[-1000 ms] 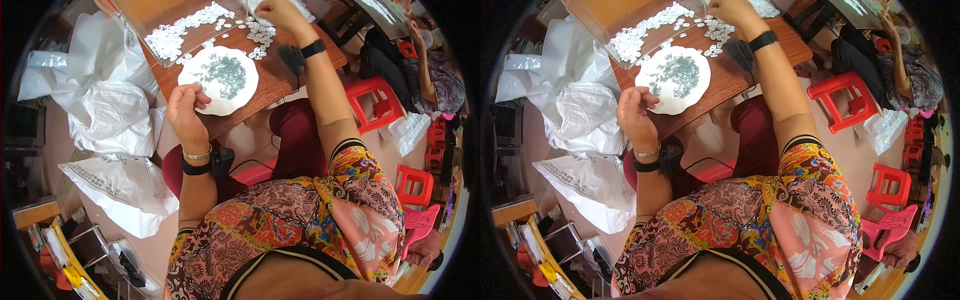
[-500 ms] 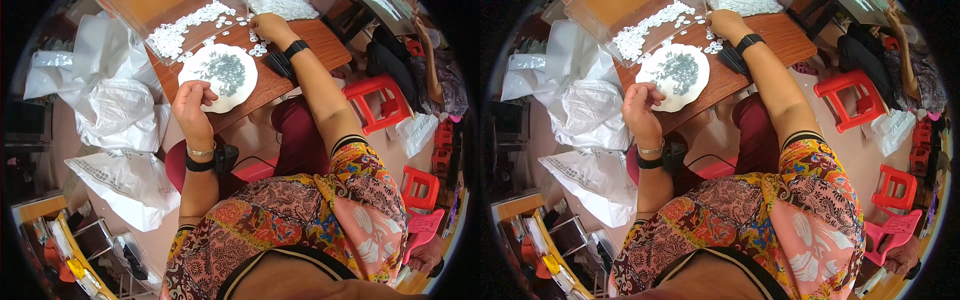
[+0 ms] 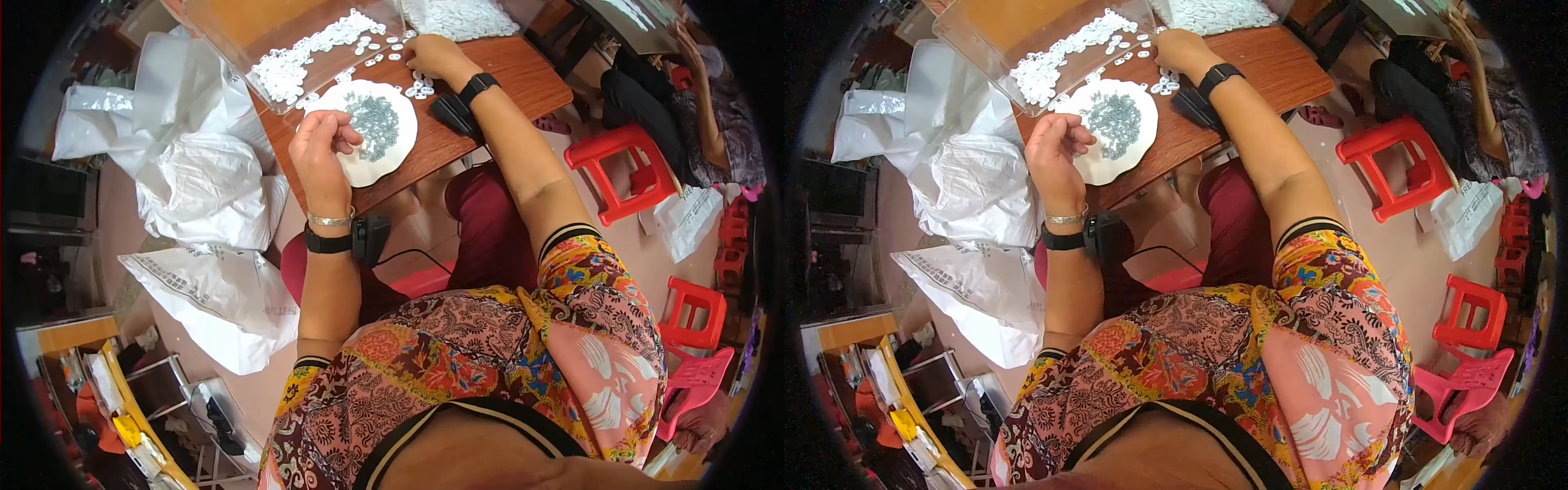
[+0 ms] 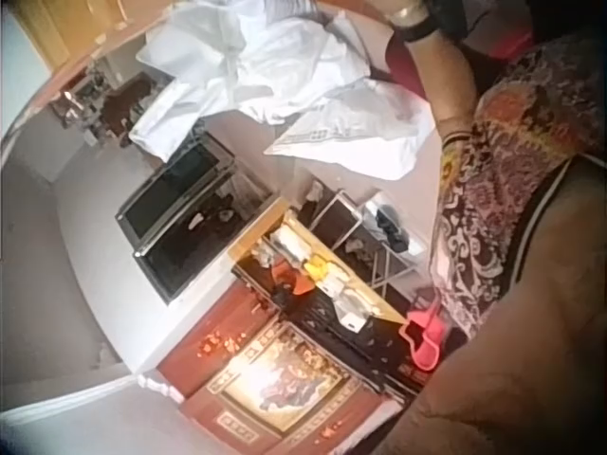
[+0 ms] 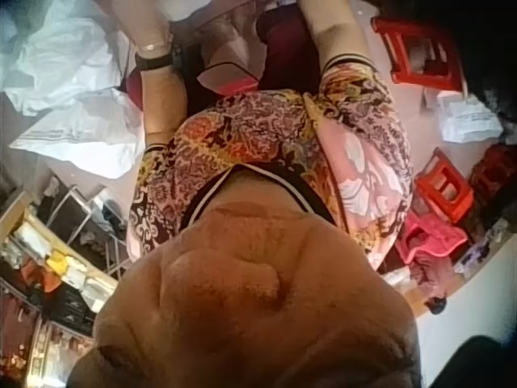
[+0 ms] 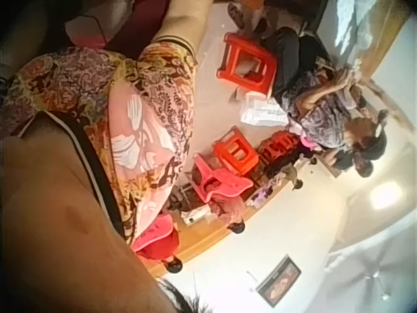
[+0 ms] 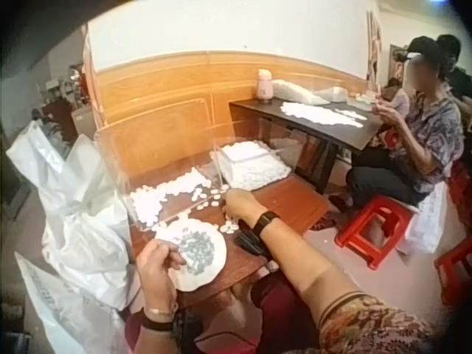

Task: Manually assembling small circular white plastic components onto green component bases.

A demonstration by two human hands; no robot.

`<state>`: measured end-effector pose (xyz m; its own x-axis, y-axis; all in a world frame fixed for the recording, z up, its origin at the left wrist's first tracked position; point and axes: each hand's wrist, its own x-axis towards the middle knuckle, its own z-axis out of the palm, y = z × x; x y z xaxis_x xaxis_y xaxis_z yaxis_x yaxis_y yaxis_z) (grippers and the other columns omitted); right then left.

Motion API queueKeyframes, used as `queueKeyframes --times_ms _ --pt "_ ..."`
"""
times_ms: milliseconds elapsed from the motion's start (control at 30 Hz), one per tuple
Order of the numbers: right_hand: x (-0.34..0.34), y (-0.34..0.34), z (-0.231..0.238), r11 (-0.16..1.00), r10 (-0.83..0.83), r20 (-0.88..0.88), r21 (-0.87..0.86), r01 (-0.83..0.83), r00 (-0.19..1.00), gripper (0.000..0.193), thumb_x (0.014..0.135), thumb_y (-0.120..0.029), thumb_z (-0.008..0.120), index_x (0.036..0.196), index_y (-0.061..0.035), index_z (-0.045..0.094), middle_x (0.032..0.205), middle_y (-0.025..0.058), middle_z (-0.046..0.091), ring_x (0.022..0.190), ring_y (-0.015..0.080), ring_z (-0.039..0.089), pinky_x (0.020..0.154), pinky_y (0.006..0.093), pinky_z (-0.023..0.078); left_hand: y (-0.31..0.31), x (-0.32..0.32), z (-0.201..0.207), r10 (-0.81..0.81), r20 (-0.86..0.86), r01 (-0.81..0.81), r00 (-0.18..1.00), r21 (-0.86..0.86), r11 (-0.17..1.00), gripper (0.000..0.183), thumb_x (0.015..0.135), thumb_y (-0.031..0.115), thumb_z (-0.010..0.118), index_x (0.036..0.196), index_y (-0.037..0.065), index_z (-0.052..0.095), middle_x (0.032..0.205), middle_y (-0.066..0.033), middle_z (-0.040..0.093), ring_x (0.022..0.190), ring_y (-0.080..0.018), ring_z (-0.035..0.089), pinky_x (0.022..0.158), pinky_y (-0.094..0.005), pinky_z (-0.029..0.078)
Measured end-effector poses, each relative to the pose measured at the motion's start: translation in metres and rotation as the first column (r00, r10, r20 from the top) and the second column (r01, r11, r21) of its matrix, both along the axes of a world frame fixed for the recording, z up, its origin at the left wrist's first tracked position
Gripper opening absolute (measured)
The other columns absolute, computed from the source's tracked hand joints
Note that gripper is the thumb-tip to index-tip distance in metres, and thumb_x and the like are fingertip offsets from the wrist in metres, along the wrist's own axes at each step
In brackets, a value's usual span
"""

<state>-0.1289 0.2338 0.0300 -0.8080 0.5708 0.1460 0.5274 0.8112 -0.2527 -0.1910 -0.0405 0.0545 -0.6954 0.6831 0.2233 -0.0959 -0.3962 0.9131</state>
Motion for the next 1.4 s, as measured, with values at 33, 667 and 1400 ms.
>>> queueKeyframes --times_ms 33,667,1400 --pt "0.002 0.002 -0.001 0.999 0.004 -0.041 -0.053 -0.007 0.999 0.017 0.074 -0.016 0.067 0.09 -0.0121 0.07 0.083 0.0103 0.069 0.083 0.0272 0.066 0.072 0.0386 0.05 -0.001 -0.002 0.0 0.0 0.007 0.0 1.0 -0.001 1.0 0.021 0.09 0.015 0.049 0.083 -0.001 0.06 0.065 -0.005 0.059 0.059 -0.0103 0.054 0.057 -0.0207 0.037" --pt "0.013 -0.069 0.056 0.475 -0.154 -0.592 -0.746 -0.466 0.791 0.009 0.082 -0.014 0.068 0.088 -0.0065 0.065 0.075 -0.003 0.061 0.066 0.0042 0.054 0.058 0.0176 0.043 0.024 -0.021 0.021 -0.041 -0.132 0.009 0.99 -0.235 0.972 0.02 0.088 0.018 0.051 0.088 0.002 0.063 0.066 -0.0015 0.059 0.06 -0.0065 0.05 0.056 -0.0209 0.036" --pt "0.025 -0.13 0.089 0.67 0.518 -0.587 -0.173 -0.721 0.622 0.009 0.084 -0.007 0.065 0.09 0.0006 0.065 0.085 0.0009 0.065 0.079 0.0066 0.057 0.072 0.0227 0.047 -0.004 -0.019 0.021 -0.333 0.204 0.334 0.921 0.027 0.942 0.016 0.09 0.015 0.048 0.084 0.001 0.055 0.07 -0.0048 0.059 0.062 -0.0115 0.055 0.058 -0.0217 0.04"
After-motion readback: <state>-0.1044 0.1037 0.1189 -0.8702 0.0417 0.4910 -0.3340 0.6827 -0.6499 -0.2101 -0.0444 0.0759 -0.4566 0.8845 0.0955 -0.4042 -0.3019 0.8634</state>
